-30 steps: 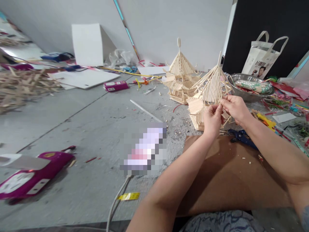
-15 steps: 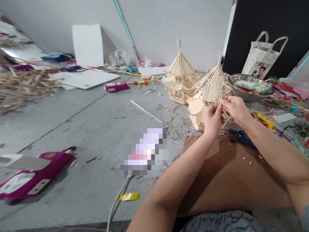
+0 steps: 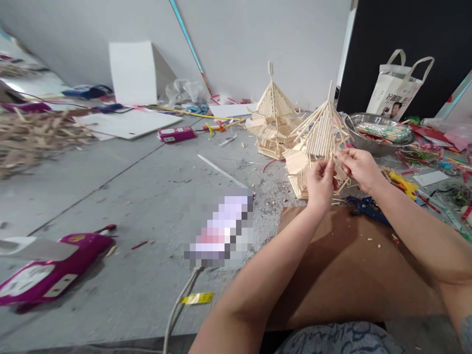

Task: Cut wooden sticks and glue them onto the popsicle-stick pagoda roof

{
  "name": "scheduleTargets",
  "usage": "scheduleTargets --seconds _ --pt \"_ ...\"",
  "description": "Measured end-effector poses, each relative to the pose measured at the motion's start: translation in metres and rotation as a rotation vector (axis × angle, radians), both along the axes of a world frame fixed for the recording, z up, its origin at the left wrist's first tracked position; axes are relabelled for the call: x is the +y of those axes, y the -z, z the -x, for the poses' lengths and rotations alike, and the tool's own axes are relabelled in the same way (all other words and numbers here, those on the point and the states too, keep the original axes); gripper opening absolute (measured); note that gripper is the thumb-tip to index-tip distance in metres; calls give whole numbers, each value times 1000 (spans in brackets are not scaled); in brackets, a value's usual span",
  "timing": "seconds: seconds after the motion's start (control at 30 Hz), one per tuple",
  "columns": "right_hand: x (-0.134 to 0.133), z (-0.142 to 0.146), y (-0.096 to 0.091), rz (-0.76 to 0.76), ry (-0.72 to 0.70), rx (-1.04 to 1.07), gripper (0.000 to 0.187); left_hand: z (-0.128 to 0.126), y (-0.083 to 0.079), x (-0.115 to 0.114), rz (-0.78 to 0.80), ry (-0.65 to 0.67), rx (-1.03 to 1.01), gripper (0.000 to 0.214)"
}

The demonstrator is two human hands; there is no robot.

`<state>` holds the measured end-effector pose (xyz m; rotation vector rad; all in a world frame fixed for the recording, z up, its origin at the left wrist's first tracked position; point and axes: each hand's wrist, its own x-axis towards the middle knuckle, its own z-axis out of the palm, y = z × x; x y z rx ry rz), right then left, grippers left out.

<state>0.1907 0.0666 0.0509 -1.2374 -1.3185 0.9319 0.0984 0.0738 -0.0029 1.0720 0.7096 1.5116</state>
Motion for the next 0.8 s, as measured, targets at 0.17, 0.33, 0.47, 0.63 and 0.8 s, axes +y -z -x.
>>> scheduleTargets --seconds 0.17,0.33,0.47,0.63,0.8 --pt "-22 -38 3 -49 161 -98 25 4 0 -15 -129 -50 104 25" --pt "-41 -112 35 -79 447 -373 26 11 -3 -40 -267 41 300 20" --pt "-54 -159 70 90 708 -668 27 16 7 -59 -280 102 444 17" --pt "-63 -180 91 314 797 -1049 30 25 37 -70 -238 143 609 15" --pt "-66 -169 91 280 805 -1072 29 32 59 -71 -131 190 675 17"
